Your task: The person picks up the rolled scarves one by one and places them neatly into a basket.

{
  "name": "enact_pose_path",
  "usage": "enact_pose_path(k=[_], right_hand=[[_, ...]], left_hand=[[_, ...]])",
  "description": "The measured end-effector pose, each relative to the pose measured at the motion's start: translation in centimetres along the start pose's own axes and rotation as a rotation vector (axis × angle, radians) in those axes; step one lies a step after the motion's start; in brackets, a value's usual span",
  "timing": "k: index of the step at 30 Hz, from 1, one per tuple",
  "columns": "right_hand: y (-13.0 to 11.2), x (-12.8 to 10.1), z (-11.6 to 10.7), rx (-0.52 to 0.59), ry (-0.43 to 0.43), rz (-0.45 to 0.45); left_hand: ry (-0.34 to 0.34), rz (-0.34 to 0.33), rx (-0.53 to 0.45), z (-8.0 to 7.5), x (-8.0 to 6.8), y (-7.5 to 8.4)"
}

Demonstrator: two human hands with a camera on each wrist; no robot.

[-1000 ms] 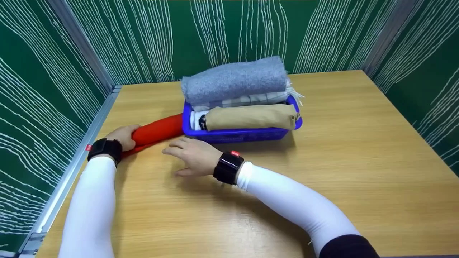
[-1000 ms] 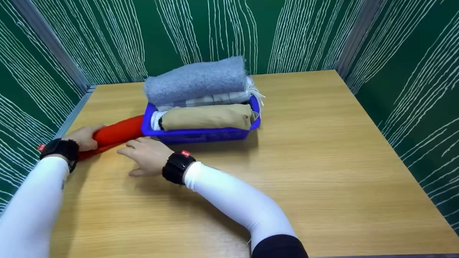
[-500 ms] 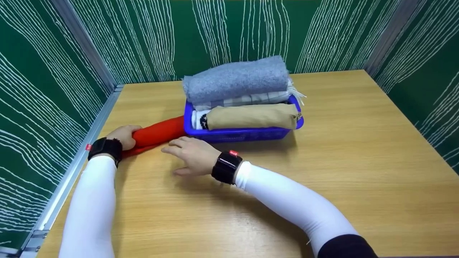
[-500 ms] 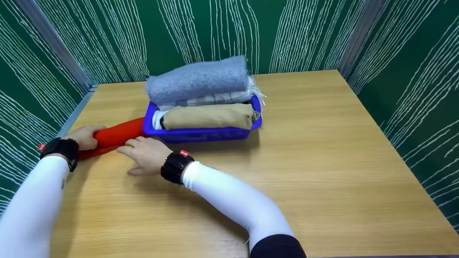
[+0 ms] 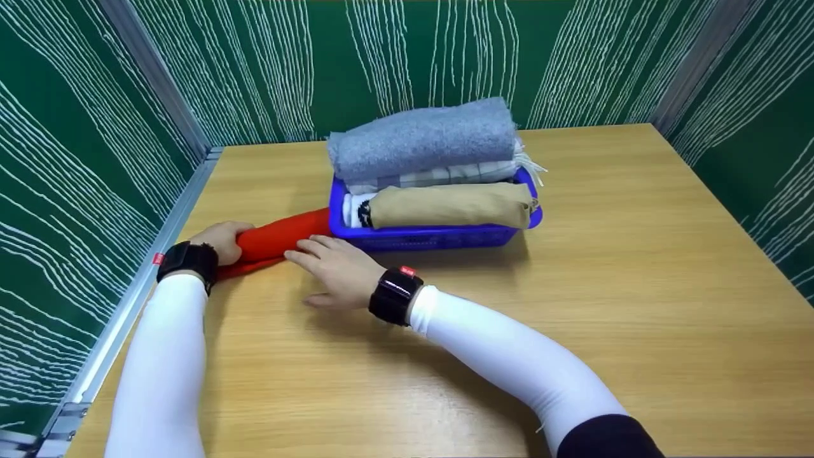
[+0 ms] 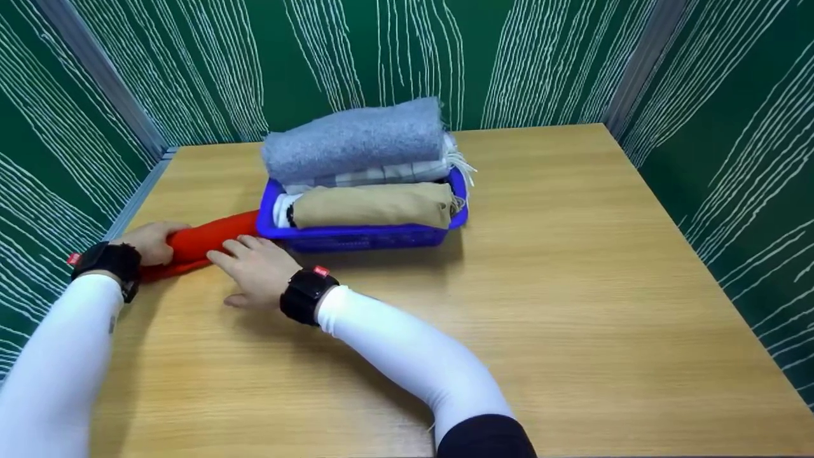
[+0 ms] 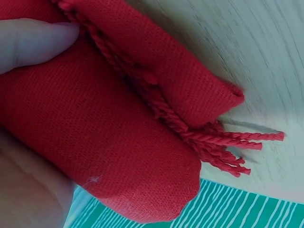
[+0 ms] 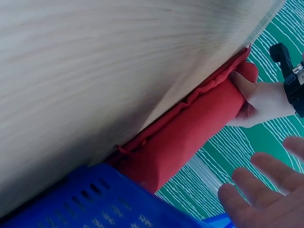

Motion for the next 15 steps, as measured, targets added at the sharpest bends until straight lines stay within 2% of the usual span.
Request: enact_pose_path(k=[3,5,6,10,15], right_hand=[[0.0,0.4,0.2,-0.008,-0.002,0.014],[0.1,0.6,0.4,-0.005,-0.011,0.026],[0.2,0.7,0.5,0.001,-0.018,0.034],[0.8,1.1,0.9,0.03,-0.043,0.07],[1.4,1.5,1.4,0.061,-0.057,0.102]], left_hand=[[0.001,-0.005,-0.01,0.0,-0.2,0.0],[-0.024,-0.02,-0.039,-0.3,-1.6,1.8],[-0.023,-0.019,-0.036,-0.3,-1.8,2.0],[-0.017,-0.011,-0.027,-0.3,-2.1,2.6],[-0.017,-0.007,-0.029,-0.2,-2.1,2.5]])
Point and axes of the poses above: each hand's wrist, its own x-axis towards the middle knuckle, its own z-axis out of the palm, y = z × x, the point moved 10 cm from there along x, towards the middle knuckle, and after that the axes turned 11 degrees about -x, right-handed, at the moved point
